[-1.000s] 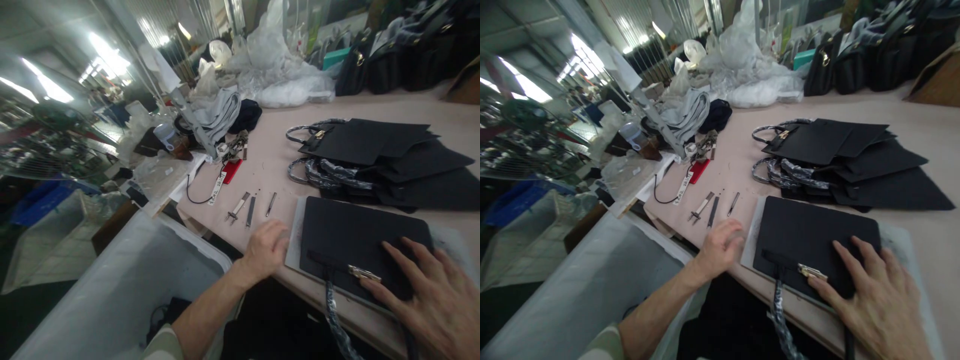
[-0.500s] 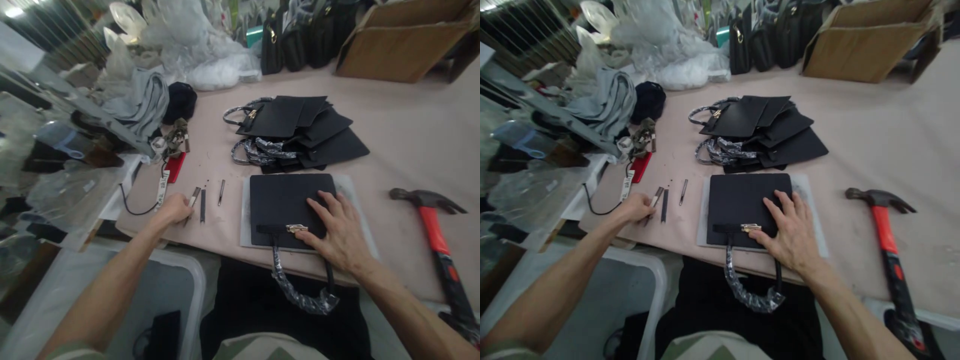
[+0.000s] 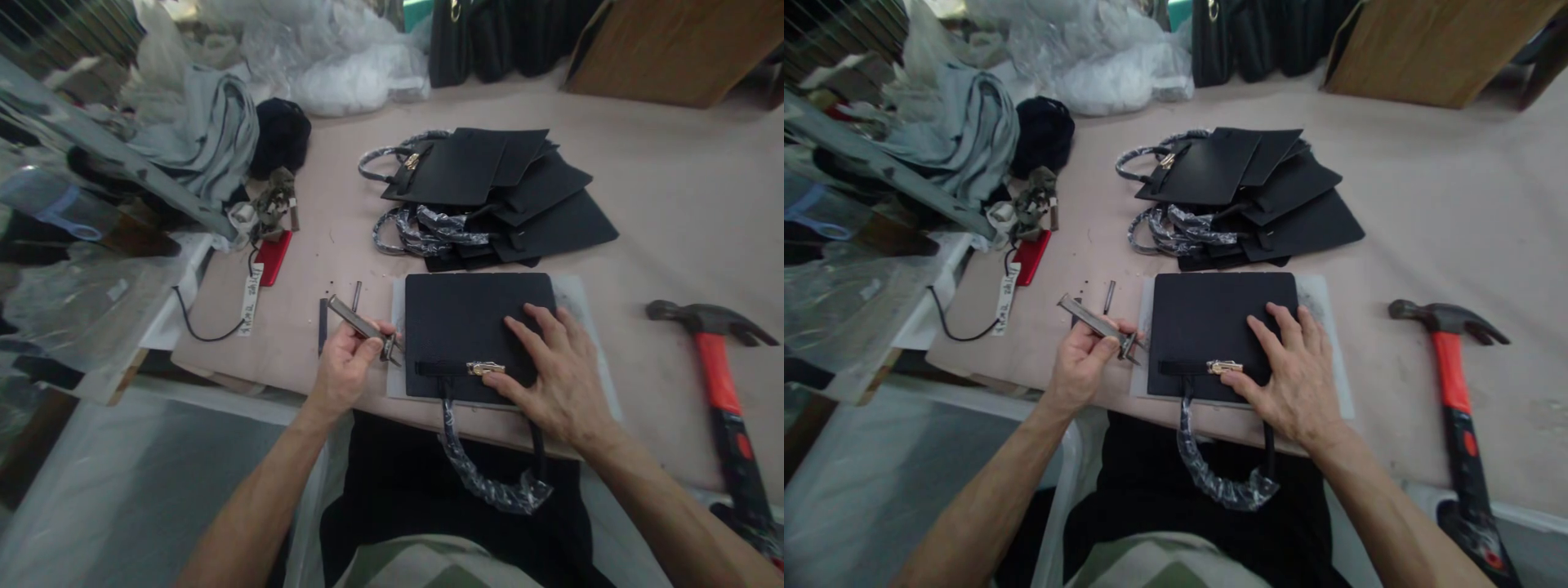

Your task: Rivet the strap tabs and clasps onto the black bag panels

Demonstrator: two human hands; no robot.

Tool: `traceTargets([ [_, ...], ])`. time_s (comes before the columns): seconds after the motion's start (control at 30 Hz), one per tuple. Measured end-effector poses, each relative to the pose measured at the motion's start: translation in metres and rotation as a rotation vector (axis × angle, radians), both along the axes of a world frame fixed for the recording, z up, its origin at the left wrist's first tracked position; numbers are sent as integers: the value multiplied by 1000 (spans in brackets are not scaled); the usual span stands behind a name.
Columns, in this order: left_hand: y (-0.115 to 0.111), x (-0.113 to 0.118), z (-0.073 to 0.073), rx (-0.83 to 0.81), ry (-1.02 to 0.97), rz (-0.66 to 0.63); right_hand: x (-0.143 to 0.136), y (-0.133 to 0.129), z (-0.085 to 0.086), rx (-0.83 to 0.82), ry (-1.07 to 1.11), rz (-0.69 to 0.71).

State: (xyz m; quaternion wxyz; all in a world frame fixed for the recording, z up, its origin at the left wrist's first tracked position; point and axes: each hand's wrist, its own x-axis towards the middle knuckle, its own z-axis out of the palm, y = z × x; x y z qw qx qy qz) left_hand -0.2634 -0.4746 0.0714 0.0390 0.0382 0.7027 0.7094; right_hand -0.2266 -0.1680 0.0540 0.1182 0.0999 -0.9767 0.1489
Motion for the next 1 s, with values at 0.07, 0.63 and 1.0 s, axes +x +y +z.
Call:
traceTargets([
  [0.07, 14, 3, -1, 7, 65, -29, 0, 0, 0, -10, 9, 3],
  [0.63, 20, 14, -16, -69, 257, -126, 0, -1, 2, -11, -22, -7],
  [1.0, 28, 13, -10, -193, 350, -172, 0, 0, 0, -38, 4, -3],
])
